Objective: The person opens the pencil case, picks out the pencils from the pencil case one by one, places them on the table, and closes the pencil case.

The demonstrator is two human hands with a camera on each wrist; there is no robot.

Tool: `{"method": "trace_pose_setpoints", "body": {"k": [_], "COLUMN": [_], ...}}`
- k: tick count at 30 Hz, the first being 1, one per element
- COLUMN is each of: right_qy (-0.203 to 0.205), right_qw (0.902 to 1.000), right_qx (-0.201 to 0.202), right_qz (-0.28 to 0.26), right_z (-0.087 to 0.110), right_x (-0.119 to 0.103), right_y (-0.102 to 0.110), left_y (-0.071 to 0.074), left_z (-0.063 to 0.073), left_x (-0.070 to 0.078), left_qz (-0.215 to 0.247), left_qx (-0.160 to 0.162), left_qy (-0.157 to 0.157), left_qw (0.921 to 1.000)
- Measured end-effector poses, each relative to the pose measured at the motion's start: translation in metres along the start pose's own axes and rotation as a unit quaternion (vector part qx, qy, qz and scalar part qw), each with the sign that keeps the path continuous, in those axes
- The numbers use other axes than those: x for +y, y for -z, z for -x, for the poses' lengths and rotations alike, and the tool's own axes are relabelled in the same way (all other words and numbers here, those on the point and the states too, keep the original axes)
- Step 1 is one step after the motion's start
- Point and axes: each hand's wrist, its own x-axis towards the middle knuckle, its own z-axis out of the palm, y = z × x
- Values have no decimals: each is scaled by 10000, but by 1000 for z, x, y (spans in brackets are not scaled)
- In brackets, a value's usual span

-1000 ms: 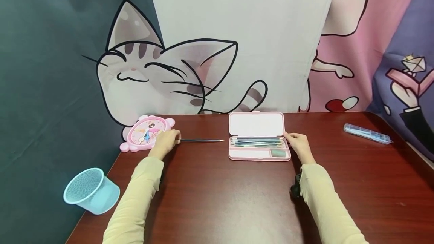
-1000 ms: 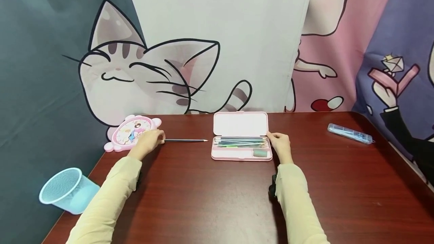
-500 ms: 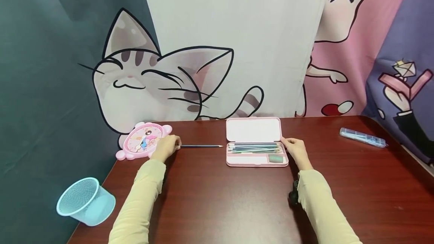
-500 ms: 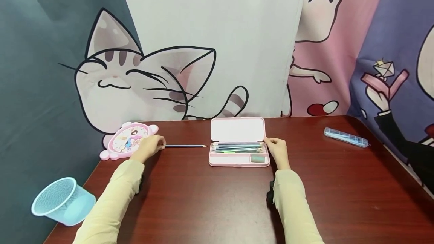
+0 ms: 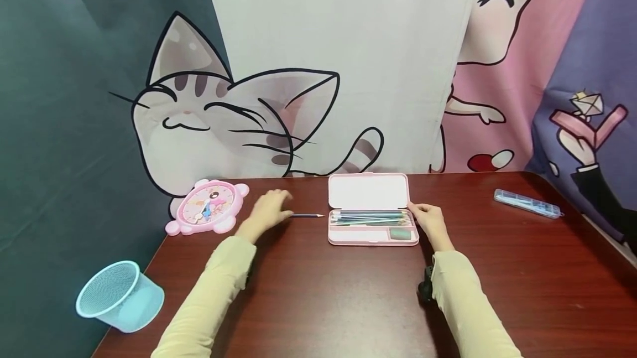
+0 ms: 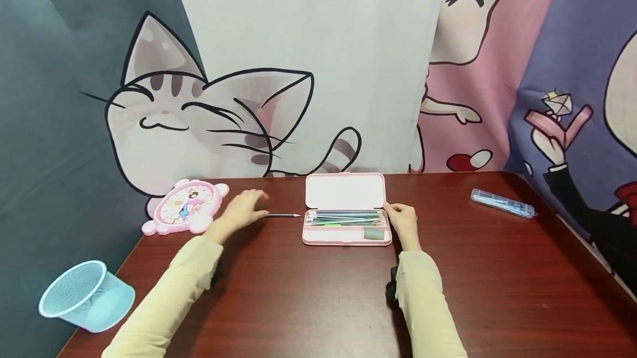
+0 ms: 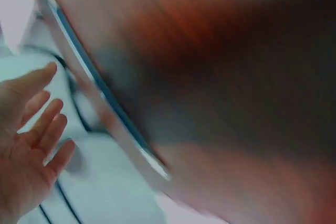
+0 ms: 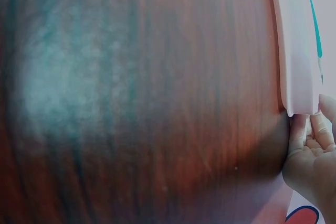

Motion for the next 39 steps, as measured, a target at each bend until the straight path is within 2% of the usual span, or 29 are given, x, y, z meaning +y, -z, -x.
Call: {"method": "trace_pose_setpoints", "body": {"k": [3, 6, 8, 11, 16, 17, 22, 23, 24, 25, 30, 36, 39], "right_qy": [-5, 89, 139, 150, 143, 151, 185, 167, 162, 158, 197, 125, 182], "right_qw": [10000, 9999, 9999, 9998, 9998, 9998, 9996, 9996, 9996, 9996, 9995, 9998, 9996], "right_qx": [16, 30, 73, 103, 118, 137, 200, 202, 208, 212, 210, 159, 200], "right_qz": [-8, -44, -71, -96, -97, -84, -52, -49, -56, -51, -109, -89, -83], "right_z": [1, 3, 3, 3, 3, 3, 1, 1, 1, 1, 2, 4, 4], "right_x": [-1, -2, -3, -5, -8, -8, -5, -4, -3, -2, 2, 4, 4], "right_y": [-2, -6, -8, -10, -9, -9, -7, -6, -6, -5, -3, -1, 0], "left_y": [-5, -12, -17, -23, -30, -38, -34, -34, -26, -26, -29, -31, -32], "left_z": [-11, -18, -21, -25, -30, -35, -40, -41, -38, -38, -37, -37, -36], "left_x": [37, 68, 84, 98, 102, 96, 100, 102, 108, 110, 114, 116, 117], "left_qz": [338, 369, 207, -25, 156, 258, 515, 549, 541, 551, 508, 679, 602], "left_qx": [-303, -608, -748, -871, -887, -794, -994, -1024, -1126, -1112, -966, -951, -932], "left_qy": [-491, -913, -1110, -1205, -1292, -1429, -1346, -1295, -1141, -1116, -1181, -1291, -1363], "left_qw": [9978, 9933, 9908, 9889, 9875, 9862, 9846, 9848, 9856, 9860, 9870, 9847, 9844]}}
